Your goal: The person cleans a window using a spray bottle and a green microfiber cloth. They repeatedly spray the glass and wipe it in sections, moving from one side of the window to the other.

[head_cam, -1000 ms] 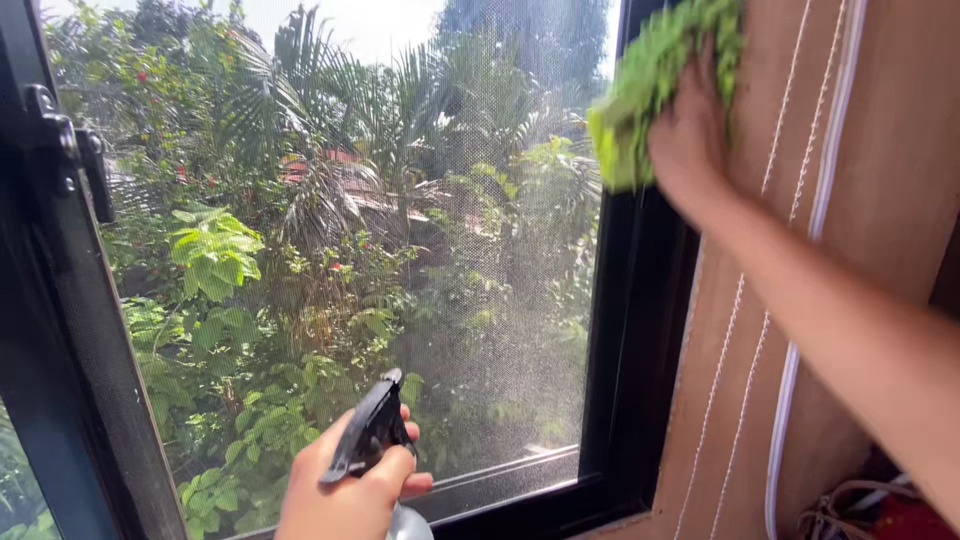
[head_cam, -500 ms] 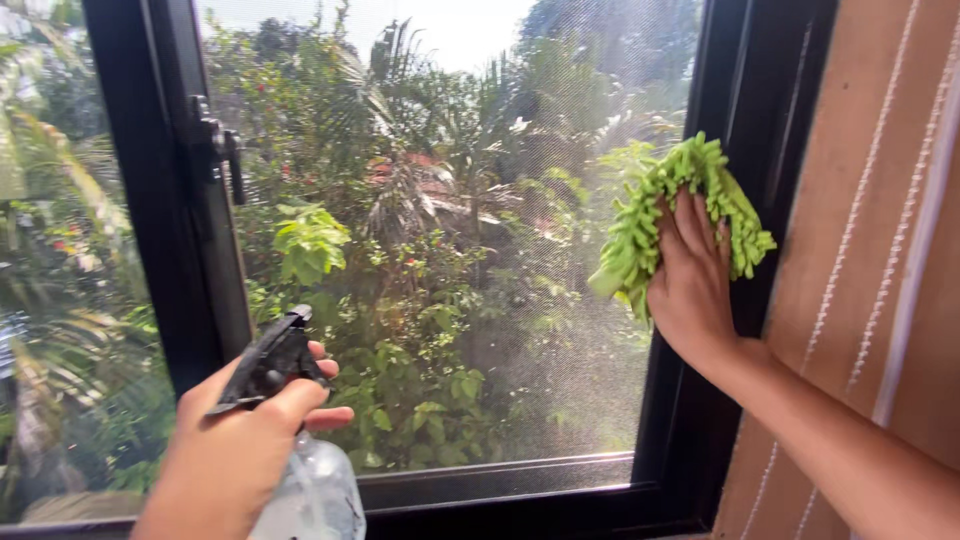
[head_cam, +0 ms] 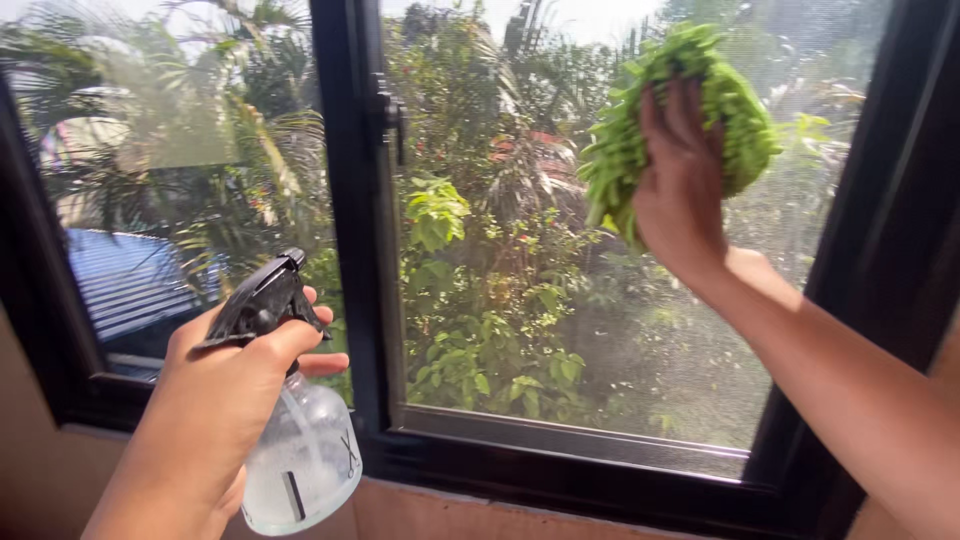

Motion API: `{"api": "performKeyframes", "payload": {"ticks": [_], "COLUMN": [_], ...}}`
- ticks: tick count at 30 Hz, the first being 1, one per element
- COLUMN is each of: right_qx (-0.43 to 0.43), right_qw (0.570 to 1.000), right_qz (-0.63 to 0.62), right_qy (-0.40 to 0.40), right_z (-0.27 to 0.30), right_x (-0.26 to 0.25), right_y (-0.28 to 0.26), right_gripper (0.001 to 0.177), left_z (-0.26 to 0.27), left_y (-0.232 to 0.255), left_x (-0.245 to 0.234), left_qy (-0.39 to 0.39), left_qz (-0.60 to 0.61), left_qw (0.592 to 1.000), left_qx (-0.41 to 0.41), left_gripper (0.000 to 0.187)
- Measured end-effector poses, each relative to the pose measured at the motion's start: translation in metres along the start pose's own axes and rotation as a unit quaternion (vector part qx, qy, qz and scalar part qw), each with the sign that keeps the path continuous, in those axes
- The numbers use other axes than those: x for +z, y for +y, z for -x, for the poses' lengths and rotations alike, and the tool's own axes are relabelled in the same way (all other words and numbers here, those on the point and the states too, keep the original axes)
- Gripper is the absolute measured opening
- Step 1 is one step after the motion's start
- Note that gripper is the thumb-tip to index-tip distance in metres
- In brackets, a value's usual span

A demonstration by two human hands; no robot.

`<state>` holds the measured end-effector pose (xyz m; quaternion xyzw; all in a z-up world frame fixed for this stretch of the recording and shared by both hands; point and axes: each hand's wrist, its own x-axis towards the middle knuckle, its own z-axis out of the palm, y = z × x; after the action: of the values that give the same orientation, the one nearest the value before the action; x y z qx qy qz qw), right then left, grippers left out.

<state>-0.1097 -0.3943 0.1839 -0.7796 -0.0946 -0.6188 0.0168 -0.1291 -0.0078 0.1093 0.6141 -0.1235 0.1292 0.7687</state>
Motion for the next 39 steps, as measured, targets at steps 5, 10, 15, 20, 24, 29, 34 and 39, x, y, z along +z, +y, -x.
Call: {"api": "performKeyframes", "payload": {"ticks": [5, 10, 15, 20, 24, 29, 34, 39], "right_qx": [-0.048, 0.007, 0.092, 0.102, 0.067, 0.061, 0.019, -0.036], "right_qw": [0.996, 0.988, 0.991, 0.992, 0.994, 0.995, 0.996, 0.984], "right_qz": [-0.004, -0.105, -0.096, -0.068, -0.084, -0.068, -0.052, -0.070], "right_qy": [-0.072, -0.114, -0.022, 0.018, 0.032, 0.027, 0.066, 0.160], "right_z": [0.001, 0.014, -0.010, -0.031, -0.023, -0.027, -0.050, -0.113], "right_x": [0.061, 0.101, 0.125, 0.135, 0.141, 0.139, 0.151, 0.177], "right_y": [-0.058, -0.127, -0.189, -0.231, -0.257, -0.263, -0.256, -0.247], "right_gripper": [0.066, 0.073, 0.064, 0.064, 0.069, 0.073, 0.076, 0.077], "left_z": [-0.004, -0.024, -0.069, -0.110, -0.150, -0.215, -0.255, -0.276], "left_y": [0.009, 0.000, -0.009, -0.002, 0.004, 0.041, 0.066, 0.071], "left_x": [-0.037, -0.084, -0.144, -0.175, -0.181, -0.152, -0.132, -0.119], "left_qy": [0.053, 0.054, 0.019, 0.026, 0.013, -0.040, -0.033, -0.093], "left_qz": [-0.021, 0.000, -0.040, -0.132, -0.212, -0.153, -0.194, -0.085], "left_qw": [0.998, 0.998, 0.999, 0.991, 0.970, 0.981, 0.967, 0.980], "left_qx": [-0.027, -0.024, -0.009, -0.015, 0.116, 0.114, 0.160, 0.153], "left_gripper": [0.024, 0.021, 0.019, 0.021, 0.022, 0.024, 0.031, 0.018]}}
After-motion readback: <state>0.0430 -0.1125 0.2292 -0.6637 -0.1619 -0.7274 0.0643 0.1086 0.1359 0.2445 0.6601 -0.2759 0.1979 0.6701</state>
